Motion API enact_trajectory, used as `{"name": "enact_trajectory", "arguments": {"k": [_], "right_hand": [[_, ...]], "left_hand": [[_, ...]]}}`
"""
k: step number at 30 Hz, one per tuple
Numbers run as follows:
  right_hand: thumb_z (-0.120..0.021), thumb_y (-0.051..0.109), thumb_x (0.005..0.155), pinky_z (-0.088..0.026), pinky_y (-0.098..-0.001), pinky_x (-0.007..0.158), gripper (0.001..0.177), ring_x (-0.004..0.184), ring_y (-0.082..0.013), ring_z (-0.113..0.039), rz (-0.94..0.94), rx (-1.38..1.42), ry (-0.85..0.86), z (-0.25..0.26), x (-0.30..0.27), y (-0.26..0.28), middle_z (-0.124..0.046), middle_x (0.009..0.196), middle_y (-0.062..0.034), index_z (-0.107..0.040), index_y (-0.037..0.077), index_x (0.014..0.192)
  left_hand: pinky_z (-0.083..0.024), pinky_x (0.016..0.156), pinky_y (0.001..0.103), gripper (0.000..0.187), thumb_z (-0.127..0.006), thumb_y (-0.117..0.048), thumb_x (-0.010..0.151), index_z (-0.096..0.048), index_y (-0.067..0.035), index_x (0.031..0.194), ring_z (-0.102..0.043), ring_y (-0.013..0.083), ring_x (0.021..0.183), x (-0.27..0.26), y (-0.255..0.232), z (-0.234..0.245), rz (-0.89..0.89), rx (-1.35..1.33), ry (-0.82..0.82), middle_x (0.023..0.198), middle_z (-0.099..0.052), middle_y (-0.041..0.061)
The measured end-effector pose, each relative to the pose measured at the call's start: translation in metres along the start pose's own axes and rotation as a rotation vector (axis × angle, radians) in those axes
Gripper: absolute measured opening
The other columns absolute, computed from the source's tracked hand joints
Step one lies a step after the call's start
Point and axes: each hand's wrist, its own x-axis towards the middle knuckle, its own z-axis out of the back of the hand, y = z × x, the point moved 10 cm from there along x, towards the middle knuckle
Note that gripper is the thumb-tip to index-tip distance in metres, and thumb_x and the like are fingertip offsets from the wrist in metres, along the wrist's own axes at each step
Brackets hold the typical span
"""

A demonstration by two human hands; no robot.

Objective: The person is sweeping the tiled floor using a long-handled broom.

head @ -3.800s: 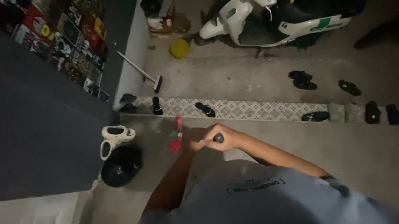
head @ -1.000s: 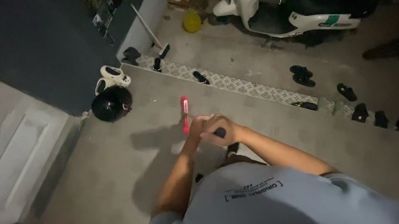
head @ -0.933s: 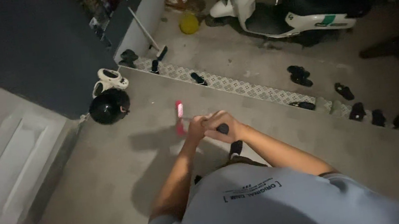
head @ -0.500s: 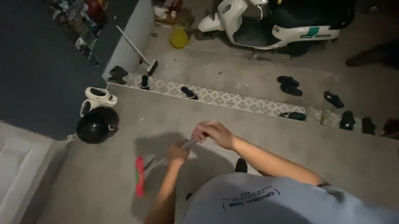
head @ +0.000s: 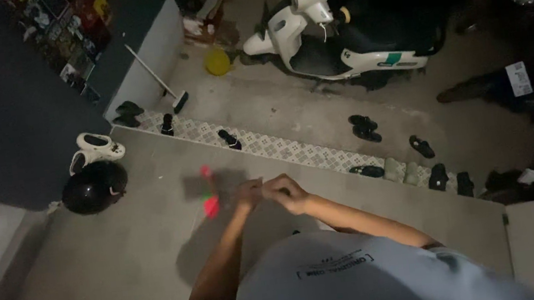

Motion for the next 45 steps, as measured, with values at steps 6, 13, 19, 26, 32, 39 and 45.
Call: {"name": "enact_trajectory", "arguments": {"k": [6,13,19,26,32,39,45], "right_hand": [[-0.057,0.000,0.100,-0.034,-0.0385,0.058,0.034,0.058,-0.0200,-0.041,0.072,-0.069,0.069,0.031,0.028,0.054,-0.043,0.063,-0.0103,-0.046,-0.001,0.068],[-0.059,0.019,0.104,-0.044,-0.0425,0.075,0.041,0.066,-0.0235,-0.040,0.302,-0.095,0.131,0.057,0.062,0.149,-0.038,0.068,-0.0098,-0.040,0.000,0.072],[-0.054,0.024,0.102,-0.032,-0.0345,0.058,0.046,0.054,-0.0175,-0.036,0.109,0.272,0.267,0.022,0.070,0.122,-0.039,0.058,-0.0068,-0.039,0.006,0.063],[-0.072,0.016,0.095,-0.046,-0.0392,0.064,0.035,0.067,-0.0178,-0.056,0.077,0.464,0.093,-0.045,0.072,0.080,-0.059,0.070,-0.0124,-0.055,-0.004,0.071],[-0.068,0.011,0.105,-0.042,-0.0316,0.062,0.039,0.060,-0.0117,-0.048,-0.137,0.441,0.101,-0.112,0.049,-0.001,-0.055,0.064,-0.0058,-0.059,-0.001,0.069],[-0.069,0.014,0.102,-0.040,-0.0322,0.057,0.041,0.056,-0.0119,-0.046,-0.083,0.309,0.111,-0.156,0.057,0.032,-0.054,0.060,-0.0023,-0.055,0.002,0.065],[-0.069,0.012,0.105,-0.031,-0.0281,0.052,0.049,0.054,-0.0075,-0.035,-0.188,0.649,0.027,-0.134,0.026,-0.034,-0.045,0.059,0.0022,-0.046,0.005,0.061]], "left_hand": [[-0.054,0.078,0.040,0.033,-0.069,-0.033,0.096,-0.073,0.000,0.093,-0.070,0.0268,0.084,0.027,-0.123,0.007,-0.407,-0.163,0.026,0.091,-0.070,0.013],[-0.054,0.089,0.038,0.031,-0.071,-0.028,0.089,-0.077,-0.003,0.107,-0.073,0.0259,0.097,0.007,-0.168,0.020,-0.729,-0.209,-0.156,0.104,-0.076,0.013],[-0.053,0.081,0.042,0.045,-0.084,-0.028,0.068,-0.077,-0.003,0.105,-0.071,0.0339,0.096,-0.026,-0.071,0.032,-0.206,-0.107,-0.199,0.103,-0.074,0.020],[-0.054,0.069,0.040,0.023,-0.071,-0.018,0.081,-0.072,0.001,0.094,-0.068,0.0265,0.072,-0.112,0.024,0.084,-0.177,0.009,-0.294,0.082,-0.072,0.017],[-0.051,0.063,0.039,0.021,-0.072,-0.017,0.080,-0.067,0.003,0.084,-0.057,0.0195,0.061,-0.160,0.103,0.110,0.108,0.020,-0.115,0.067,-0.064,0.014],[-0.050,0.066,0.041,0.035,-0.061,-0.033,0.093,-0.067,0.000,0.083,-0.057,0.0173,0.067,-0.179,0.130,0.104,0.193,0.047,0.045,0.074,-0.068,0.009],[-0.052,0.068,0.044,0.039,-0.066,-0.033,0.094,-0.069,0.005,0.086,-0.061,0.0226,0.069,-0.137,0.139,0.072,0.081,0.032,0.060,0.080,-0.070,0.018]]}}
